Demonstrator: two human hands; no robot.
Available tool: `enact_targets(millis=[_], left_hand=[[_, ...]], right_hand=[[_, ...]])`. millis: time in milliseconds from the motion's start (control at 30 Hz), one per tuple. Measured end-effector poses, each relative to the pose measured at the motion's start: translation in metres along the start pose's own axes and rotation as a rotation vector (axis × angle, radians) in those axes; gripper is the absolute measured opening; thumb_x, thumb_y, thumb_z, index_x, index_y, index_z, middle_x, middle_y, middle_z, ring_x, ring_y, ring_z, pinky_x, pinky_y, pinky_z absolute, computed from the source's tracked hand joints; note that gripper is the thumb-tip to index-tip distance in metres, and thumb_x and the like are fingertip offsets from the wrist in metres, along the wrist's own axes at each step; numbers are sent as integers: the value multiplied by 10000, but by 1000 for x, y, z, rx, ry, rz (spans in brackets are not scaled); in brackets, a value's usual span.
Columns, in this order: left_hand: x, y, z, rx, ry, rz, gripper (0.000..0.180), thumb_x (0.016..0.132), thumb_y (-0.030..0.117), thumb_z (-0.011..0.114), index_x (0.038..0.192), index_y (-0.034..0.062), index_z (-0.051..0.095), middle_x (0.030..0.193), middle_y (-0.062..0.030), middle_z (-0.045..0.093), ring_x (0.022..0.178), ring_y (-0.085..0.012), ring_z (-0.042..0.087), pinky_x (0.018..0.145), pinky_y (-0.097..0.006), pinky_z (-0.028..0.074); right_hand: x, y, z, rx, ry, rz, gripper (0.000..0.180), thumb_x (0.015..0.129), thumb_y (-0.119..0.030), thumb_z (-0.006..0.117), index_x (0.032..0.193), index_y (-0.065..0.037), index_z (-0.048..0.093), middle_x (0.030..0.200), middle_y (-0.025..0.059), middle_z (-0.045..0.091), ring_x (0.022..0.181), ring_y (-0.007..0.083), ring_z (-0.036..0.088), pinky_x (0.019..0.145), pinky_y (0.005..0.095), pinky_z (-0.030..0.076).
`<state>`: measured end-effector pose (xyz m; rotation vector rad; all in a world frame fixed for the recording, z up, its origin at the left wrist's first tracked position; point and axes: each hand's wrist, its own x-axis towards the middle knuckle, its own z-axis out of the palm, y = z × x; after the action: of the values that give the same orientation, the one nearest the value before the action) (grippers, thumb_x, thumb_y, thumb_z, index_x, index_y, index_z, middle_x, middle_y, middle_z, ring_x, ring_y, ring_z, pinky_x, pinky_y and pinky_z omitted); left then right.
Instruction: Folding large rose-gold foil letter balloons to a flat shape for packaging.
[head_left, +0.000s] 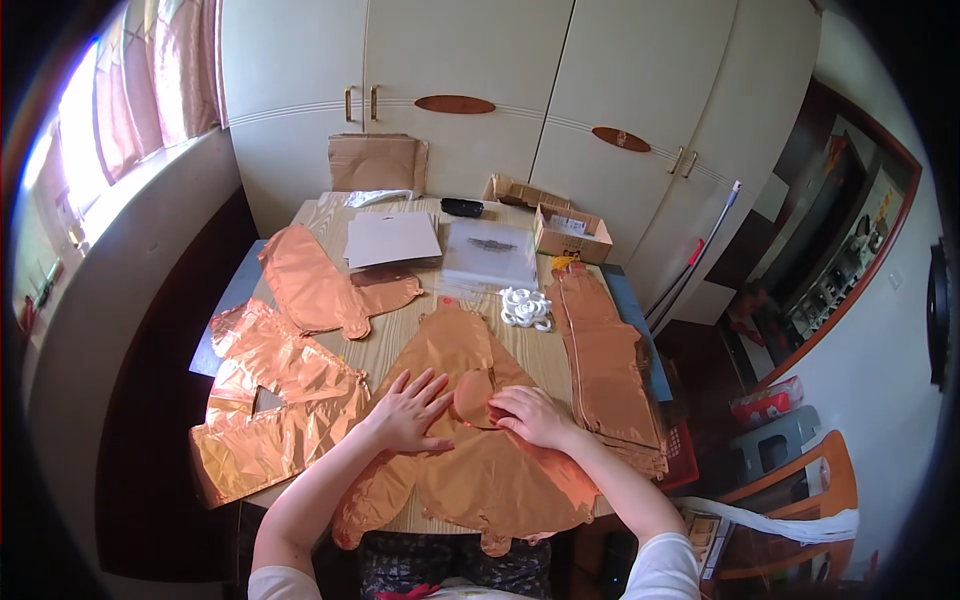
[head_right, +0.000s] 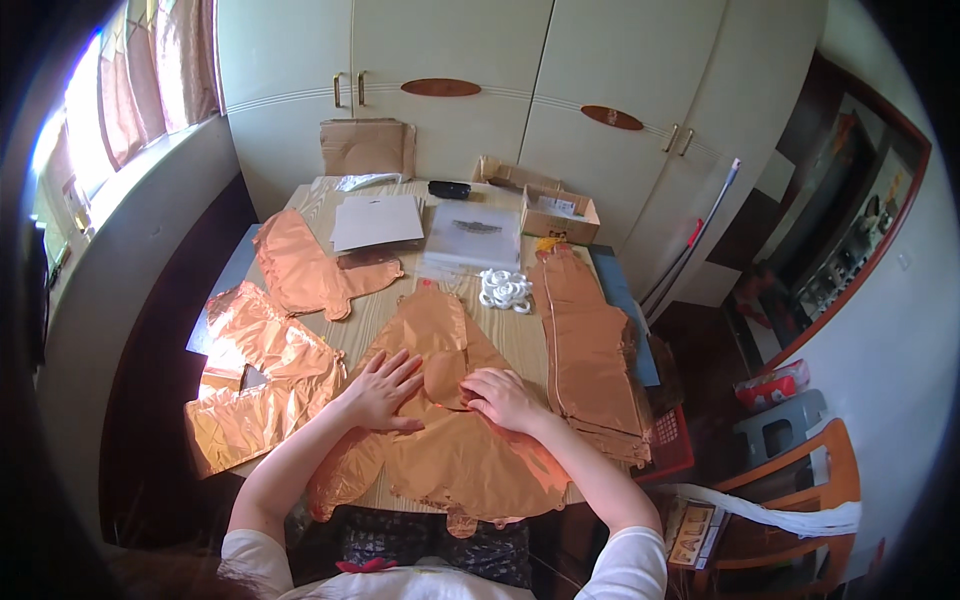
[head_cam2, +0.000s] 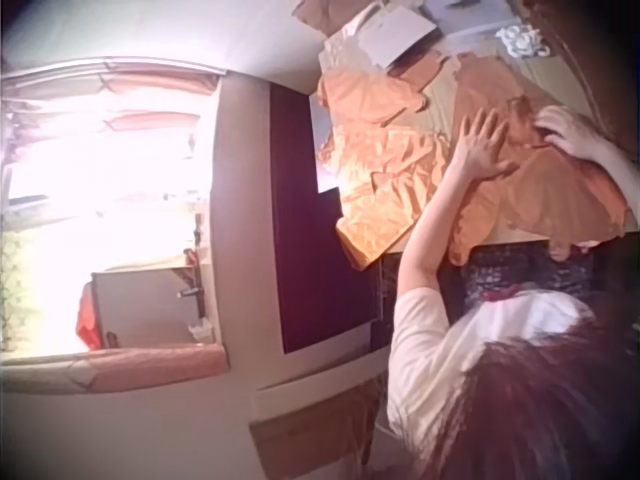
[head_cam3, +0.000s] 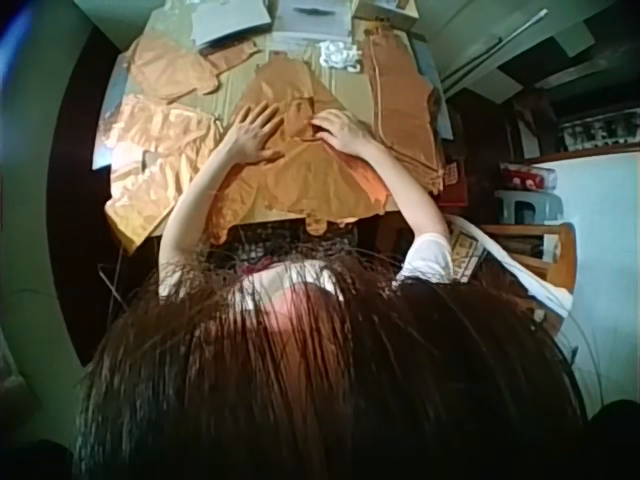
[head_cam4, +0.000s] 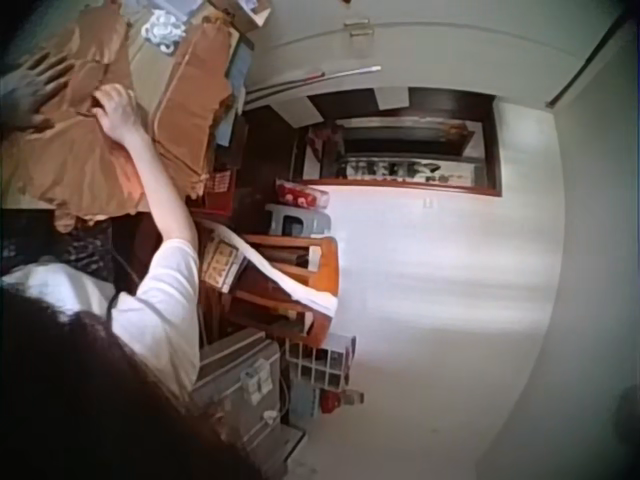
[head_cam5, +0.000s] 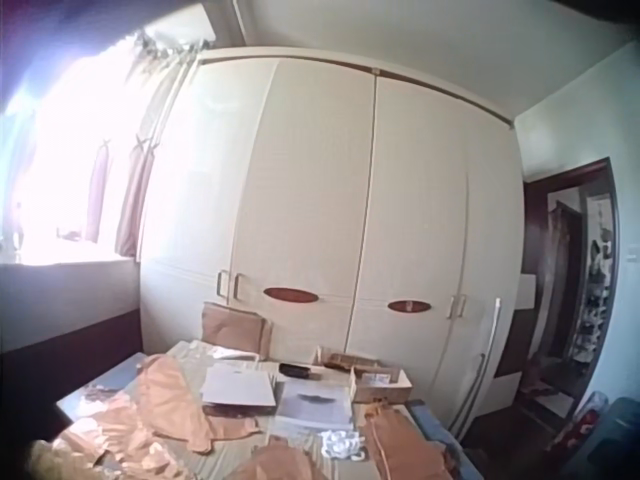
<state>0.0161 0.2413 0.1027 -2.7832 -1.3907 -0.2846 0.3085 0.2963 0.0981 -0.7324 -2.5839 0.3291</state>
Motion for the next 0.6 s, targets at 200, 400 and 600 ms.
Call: enact_targets(millis=[200, 400, 600], left_hand=[[0, 0, -1, 34, -9, 6, 904, 829, 746, 455, 1386, 35, 469, 1514, -192, 352, 1430, -372, 269, 1146, -572, 196], [1, 0, -1, 25, -11, 14, 907, 829, 742, 460, 1388, 28, 463, 1510, -194, 355, 1430, -372, 267, 1147, -571, 197], [1, 1, -3, 25, -41, 13, 941, 811, 736, 503, 1407, 12, 430, 1513, -209, 341, 1428, -383, 262, 1153, -544, 193]], right_hand=[[8, 15, 6, -33, -106, 49, 478, 859, -349, 673, 1292, -159, 606, 1387, 3, 550, 1333, 267, 447, 1071, 413, 361], [27, 30, -1, -90, -302, 172, 790, 814, -597, 647, 1464, -202, 435, 1538, 2, 380, 1460, 371, 210, 1178, 456, 193], [56, 24, -18, -208, -595, 259, 1260, 629, -753, 693, 1557, -110, 133, 1618, 97, 159, 1484, 400, 48, 1185, 500, 110]])
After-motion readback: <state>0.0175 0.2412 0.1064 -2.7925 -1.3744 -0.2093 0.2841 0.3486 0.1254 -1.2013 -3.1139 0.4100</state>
